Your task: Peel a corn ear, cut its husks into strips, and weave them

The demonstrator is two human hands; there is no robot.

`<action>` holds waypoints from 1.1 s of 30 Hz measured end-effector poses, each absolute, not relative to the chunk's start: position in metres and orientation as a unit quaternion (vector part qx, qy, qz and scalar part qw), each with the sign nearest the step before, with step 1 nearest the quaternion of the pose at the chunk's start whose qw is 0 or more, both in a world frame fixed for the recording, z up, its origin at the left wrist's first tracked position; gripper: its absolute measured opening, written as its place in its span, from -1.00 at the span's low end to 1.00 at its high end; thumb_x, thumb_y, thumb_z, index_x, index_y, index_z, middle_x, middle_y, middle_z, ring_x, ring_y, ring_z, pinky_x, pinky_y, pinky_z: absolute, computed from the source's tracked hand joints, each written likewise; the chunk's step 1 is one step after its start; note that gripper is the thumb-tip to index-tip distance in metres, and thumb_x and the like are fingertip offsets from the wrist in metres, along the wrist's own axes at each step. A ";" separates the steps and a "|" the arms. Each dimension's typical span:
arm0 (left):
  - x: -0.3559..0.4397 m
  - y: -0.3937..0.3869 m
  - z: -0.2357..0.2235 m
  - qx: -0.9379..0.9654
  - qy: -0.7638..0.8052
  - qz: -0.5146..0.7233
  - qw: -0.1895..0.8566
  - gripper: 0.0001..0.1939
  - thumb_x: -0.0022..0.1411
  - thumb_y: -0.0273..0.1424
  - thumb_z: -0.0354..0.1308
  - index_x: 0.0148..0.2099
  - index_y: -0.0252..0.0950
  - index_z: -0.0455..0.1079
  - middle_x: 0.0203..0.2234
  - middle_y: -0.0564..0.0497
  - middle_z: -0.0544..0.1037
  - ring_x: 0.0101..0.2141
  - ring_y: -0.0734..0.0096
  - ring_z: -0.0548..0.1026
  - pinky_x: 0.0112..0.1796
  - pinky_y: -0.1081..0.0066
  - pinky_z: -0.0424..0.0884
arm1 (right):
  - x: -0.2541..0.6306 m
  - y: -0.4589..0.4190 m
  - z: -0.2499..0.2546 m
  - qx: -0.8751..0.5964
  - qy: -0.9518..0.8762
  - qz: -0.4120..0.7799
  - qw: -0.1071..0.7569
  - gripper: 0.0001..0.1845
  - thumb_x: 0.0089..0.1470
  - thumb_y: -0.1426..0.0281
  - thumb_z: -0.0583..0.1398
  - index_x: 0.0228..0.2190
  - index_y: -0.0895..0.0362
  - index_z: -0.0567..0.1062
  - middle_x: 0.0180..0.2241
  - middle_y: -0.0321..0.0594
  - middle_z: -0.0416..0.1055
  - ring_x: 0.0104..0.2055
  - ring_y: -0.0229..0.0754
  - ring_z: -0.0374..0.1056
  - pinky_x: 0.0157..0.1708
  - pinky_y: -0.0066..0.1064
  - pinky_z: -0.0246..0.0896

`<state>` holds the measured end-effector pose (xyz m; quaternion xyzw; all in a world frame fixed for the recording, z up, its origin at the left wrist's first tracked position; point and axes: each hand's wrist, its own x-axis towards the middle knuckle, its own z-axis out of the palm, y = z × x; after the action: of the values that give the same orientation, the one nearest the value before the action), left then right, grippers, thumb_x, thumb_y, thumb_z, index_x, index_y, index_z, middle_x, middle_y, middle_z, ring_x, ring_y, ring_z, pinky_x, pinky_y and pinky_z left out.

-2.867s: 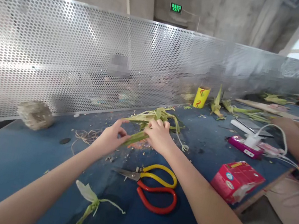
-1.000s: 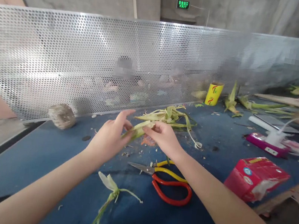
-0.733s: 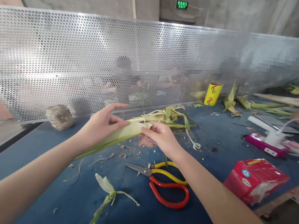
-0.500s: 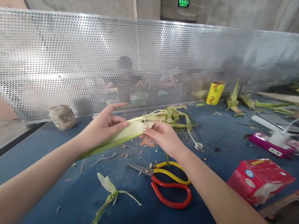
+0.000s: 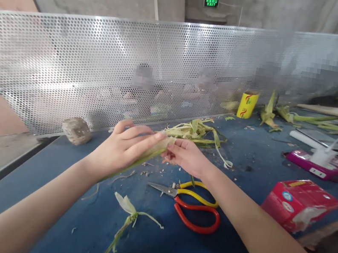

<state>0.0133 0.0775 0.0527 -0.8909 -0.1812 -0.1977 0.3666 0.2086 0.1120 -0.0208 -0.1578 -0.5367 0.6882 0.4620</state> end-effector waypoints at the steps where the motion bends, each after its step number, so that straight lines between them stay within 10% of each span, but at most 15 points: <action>1: 0.014 0.078 0.052 -0.890 -0.183 -0.207 0.363 -0.20 0.19 -0.59 0.02 0.31 -0.14 -0.37 -0.21 -0.03 0.53 -0.14 0.28 0.40 -0.13 0.24 0.21 | 0.208 0.111 -0.021 -0.148 -0.532 0.695 0.460 -0.66 -0.26 0.13 0.33 -0.54 0.15 0.49 -0.56 -0.28 0.43 -0.54 -0.38 0.21 -0.49 -0.48 0.11; 14: 0.027 0.078 0.053 -0.912 -0.319 -0.252 0.055 -0.26 0.21 -0.37 0.05 0.30 -0.20 -0.29 -0.37 0.05 0.48 -0.26 0.39 0.44 -0.07 0.20 0.26 | 0.204 0.109 -0.020 -0.167 -0.494 0.716 0.464 -0.89 -0.13 0.40 0.21 -0.57 0.20 0.46 -0.61 -0.29 0.40 -0.56 -0.39 0.25 -0.48 -0.49 0.12; 25: 0.026 0.070 0.042 -0.909 -0.152 -0.292 0.254 -0.36 0.15 -0.58 0.08 0.24 -0.25 -0.03 -0.34 -0.04 0.51 -0.25 0.34 0.42 -0.27 0.30 0.38 | 0.206 0.110 -0.016 -0.181 -0.578 0.652 0.455 -0.87 -0.07 0.34 0.22 -0.50 0.13 0.38 -0.60 -0.39 0.35 -0.58 -0.40 0.24 -0.52 -0.51 0.15; 33: 0.028 0.051 0.040 -0.930 -0.163 -0.311 0.106 -0.64 0.13 -0.66 0.05 -0.03 -0.26 0.27 -0.25 -0.07 0.52 -0.14 0.36 0.45 -0.17 0.29 0.43 | 0.214 0.112 -0.008 -0.300 -0.483 0.675 0.470 -0.77 0.04 0.50 0.05 -0.61 0.16 0.36 -0.70 -0.33 0.32 -0.67 -0.38 0.19 -0.61 -0.52 0.11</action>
<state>0.0282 0.0508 0.0401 -0.9302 -0.1632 -0.3110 0.1063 0.2135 0.1124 -0.0077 -0.3002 -0.4832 0.6748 0.4701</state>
